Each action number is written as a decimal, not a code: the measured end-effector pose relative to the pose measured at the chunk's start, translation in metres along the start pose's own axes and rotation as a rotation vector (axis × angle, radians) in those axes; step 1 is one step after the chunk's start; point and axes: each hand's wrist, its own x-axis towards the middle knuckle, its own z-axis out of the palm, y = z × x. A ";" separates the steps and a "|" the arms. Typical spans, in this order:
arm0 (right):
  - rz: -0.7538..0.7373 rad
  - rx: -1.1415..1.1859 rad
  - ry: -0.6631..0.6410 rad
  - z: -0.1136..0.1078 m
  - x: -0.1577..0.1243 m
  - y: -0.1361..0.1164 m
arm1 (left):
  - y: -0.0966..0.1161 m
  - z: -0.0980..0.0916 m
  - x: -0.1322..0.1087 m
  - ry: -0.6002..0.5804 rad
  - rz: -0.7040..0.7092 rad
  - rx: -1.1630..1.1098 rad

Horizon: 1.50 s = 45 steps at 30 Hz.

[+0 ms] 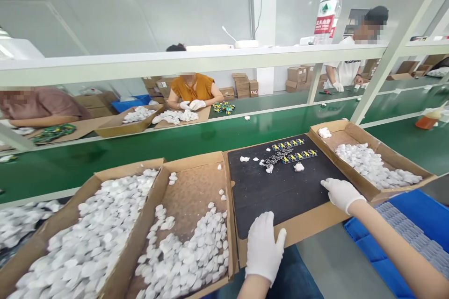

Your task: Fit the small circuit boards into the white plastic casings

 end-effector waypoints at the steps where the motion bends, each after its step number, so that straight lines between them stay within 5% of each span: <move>1: -0.045 0.002 -0.014 -0.002 0.001 0.000 | 0.004 -0.001 0.006 0.016 -0.055 0.014; 7: -0.215 0.129 0.004 0.002 -0.010 0.000 | 0.013 -0.002 0.036 0.034 -0.042 0.029; 13: -0.324 0.260 0.102 0.000 -0.012 -0.025 | 0.007 -0.002 0.034 -0.014 0.020 0.018; 16: -0.384 0.296 0.140 -0.020 0.027 -0.043 | 0.007 -0.003 0.030 -0.056 0.052 0.023; 20: -0.348 0.289 0.156 -0.049 0.123 -0.073 | 0.006 -0.006 0.025 -0.093 0.147 0.027; 24: -0.230 0.221 0.051 -0.064 0.217 -0.094 | 0.003 -0.013 0.017 -0.145 0.255 0.010; 27: -0.162 0.186 -0.048 -0.066 0.258 -0.100 | 0.000 -0.013 0.016 -0.153 0.271 -0.038; 30: -0.106 0.172 -0.089 -0.063 0.279 -0.098 | -0.001 0.001 0.027 -0.193 0.265 -0.072; 35: 0.034 0.181 -0.122 -0.051 0.296 -0.079 | 0.000 0.034 0.055 -0.323 0.066 -0.102; 45: 0.134 0.187 -0.164 -0.039 0.319 -0.074 | -0.003 0.050 0.065 -0.231 -0.080 -0.102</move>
